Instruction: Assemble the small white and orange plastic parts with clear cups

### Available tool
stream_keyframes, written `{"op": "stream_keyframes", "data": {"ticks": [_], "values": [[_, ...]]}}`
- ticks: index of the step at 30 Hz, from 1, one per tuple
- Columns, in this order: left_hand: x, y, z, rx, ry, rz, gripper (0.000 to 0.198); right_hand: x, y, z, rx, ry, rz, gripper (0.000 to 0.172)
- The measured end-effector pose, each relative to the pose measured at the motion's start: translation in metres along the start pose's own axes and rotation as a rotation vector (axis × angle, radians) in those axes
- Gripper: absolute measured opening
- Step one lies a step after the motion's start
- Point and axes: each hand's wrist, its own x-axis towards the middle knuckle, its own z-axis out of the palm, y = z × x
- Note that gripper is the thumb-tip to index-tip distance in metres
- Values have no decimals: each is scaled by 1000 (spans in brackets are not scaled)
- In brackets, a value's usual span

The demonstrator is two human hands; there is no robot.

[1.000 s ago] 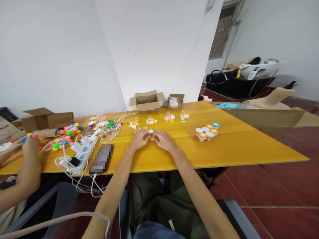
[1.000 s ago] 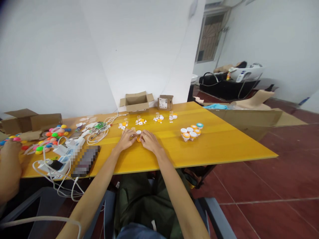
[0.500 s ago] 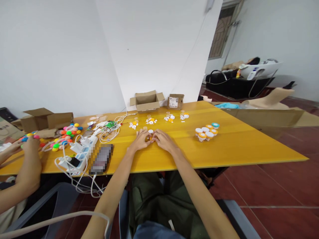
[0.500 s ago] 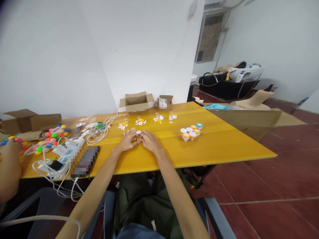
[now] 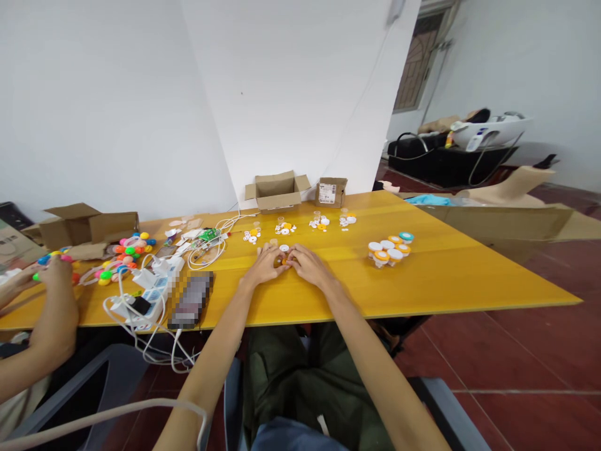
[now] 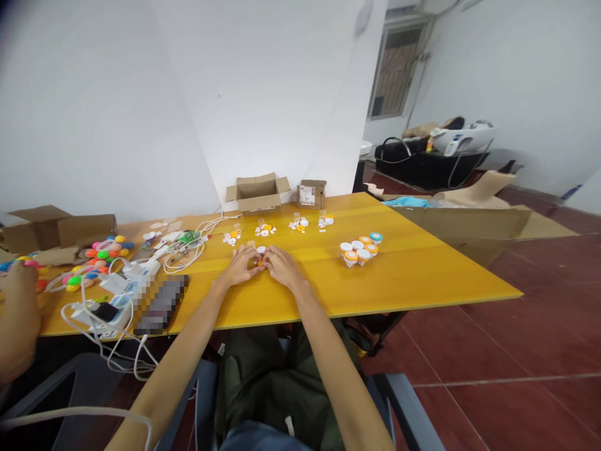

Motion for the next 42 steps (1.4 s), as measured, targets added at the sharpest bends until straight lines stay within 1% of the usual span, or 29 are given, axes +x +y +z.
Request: {"op": "stream_keyframes", "data": {"ticks": [8,13,19,25,30,34,38,42], "values": [[-1,-1,0,10,4,12,10,-1,-5,-3,-67,-20,46,13],[-1,-1,1,6,8,22,9,-1,-3,-2,-56,-13,19,12],[-1,0,0,13,4,9,11,0,1,2,-40,-4,33,10],[-1,1,0,15,-7,5,12,0,4,3,-6,0,9,12],[-1,0,0,19,-2,9,11,-1,3,3,1,15,19,13],[0,-1,1,33,-11,4,13,-1,1,1,0,2,18,14],[0,-1,1,31,-15,6,13,-1,-1,-1,-20,-10,23,13],[0,-1,1,24,-10,11,12,-2,-2,-1,-60,10,30,12]]}}
